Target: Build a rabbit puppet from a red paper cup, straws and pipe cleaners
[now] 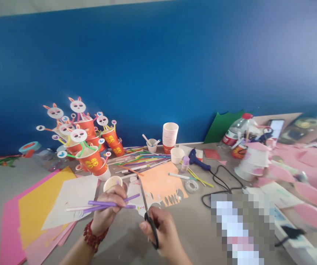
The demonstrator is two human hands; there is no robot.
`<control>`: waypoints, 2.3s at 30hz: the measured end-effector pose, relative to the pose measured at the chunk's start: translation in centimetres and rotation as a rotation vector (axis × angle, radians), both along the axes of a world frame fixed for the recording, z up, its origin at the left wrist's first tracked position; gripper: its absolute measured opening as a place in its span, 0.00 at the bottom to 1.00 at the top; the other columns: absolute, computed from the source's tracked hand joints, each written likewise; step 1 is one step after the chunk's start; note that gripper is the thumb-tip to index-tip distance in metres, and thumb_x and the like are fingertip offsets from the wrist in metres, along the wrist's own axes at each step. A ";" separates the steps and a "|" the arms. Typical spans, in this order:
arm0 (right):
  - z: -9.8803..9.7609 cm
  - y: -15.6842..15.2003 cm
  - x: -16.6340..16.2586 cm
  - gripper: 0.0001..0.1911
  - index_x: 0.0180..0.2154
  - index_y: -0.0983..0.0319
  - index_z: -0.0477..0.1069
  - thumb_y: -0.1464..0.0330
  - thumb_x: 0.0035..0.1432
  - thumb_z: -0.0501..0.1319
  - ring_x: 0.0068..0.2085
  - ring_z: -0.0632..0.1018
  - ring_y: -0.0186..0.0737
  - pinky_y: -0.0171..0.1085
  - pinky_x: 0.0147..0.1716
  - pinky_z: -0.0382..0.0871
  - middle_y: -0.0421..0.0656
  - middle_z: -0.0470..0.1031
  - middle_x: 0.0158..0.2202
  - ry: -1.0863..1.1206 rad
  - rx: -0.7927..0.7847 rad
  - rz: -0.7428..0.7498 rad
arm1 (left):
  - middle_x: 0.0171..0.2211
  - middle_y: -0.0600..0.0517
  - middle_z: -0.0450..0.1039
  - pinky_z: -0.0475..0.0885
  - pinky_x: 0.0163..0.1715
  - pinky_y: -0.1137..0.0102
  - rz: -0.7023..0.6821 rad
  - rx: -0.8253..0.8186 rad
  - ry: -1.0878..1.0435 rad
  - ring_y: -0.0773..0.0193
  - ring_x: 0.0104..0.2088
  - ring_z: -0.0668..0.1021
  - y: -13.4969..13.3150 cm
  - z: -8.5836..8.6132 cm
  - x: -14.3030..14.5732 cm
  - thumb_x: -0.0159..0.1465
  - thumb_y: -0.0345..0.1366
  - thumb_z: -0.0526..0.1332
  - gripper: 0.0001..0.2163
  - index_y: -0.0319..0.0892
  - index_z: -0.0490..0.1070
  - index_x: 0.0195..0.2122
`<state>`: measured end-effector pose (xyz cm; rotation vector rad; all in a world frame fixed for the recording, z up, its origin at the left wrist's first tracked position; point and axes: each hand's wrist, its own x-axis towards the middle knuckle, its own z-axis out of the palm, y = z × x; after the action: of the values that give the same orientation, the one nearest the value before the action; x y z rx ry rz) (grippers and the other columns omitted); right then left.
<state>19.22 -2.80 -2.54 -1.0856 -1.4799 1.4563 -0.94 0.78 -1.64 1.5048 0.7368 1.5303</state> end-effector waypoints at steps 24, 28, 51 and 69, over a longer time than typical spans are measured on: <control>-4.5 -0.7 7.1 0.11 0.38 0.58 0.67 0.58 0.59 0.61 0.29 0.83 0.51 0.35 0.23 0.59 0.43 0.80 0.27 -1.293 0.206 -0.110 | 0.21 0.55 0.62 0.57 0.25 0.74 -0.257 -0.449 0.286 0.71 0.24 0.63 -2.1 0.7 3.9 0.62 0.47 0.64 0.17 0.36 0.74 0.26; -4.5 -0.7 6.8 0.08 0.36 0.57 0.65 0.61 0.57 0.61 0.30 0.82 0.45 0.34 0.22 0.58 0.43 0.79 0.37 -1.243 0.338 -0.113 | 0.22 0.55 0.61 0.58 0.25 0.74 -0.194 -0.405 0.344 0.70 0.24 0.63 -2.9 1.0 1.7 0.64 0.47 0.61 0.18 0.36 0.73 0.27; -2.6 10.0 -8.7 0.49 0.61 0.65 0.62 0.55 0.40 0.75 0.58 0.70 0.61 0.53 0.57 0.62 0.57 0.70 0.58 -0.484 0.471 0.281 | 0.22 0.47 0.73 0.62 0.24 0.73 -0.240 -0.262 0.302 0.66 0.23 0.70 -4.4 -0.8 -2.0 0.59 0.52 0.65 0.19 0.39 0.83 0.29; 9.4 18.8 -5.8 0.20 0.46 0.69 0.75 0.67 0.51 0.68 0.52 0.68 0.63 0.54 0.50 0.56 0.59 0.73 0.47 -1.236 0.983 0.072 | 0.20 0.47 0.71 0.62 0.26 0.72 -0.254 -0.294 0.218 0.66 0.23 0.69 -4.2 -1.8 -1.8 0.58 0.56 0.65 0.23 0.37 0.82 0.27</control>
<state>13.39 16.01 6.84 -1.2501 -2.6066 -0.2302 -2.74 -3.42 -3.48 1.4890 0.8216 1.0316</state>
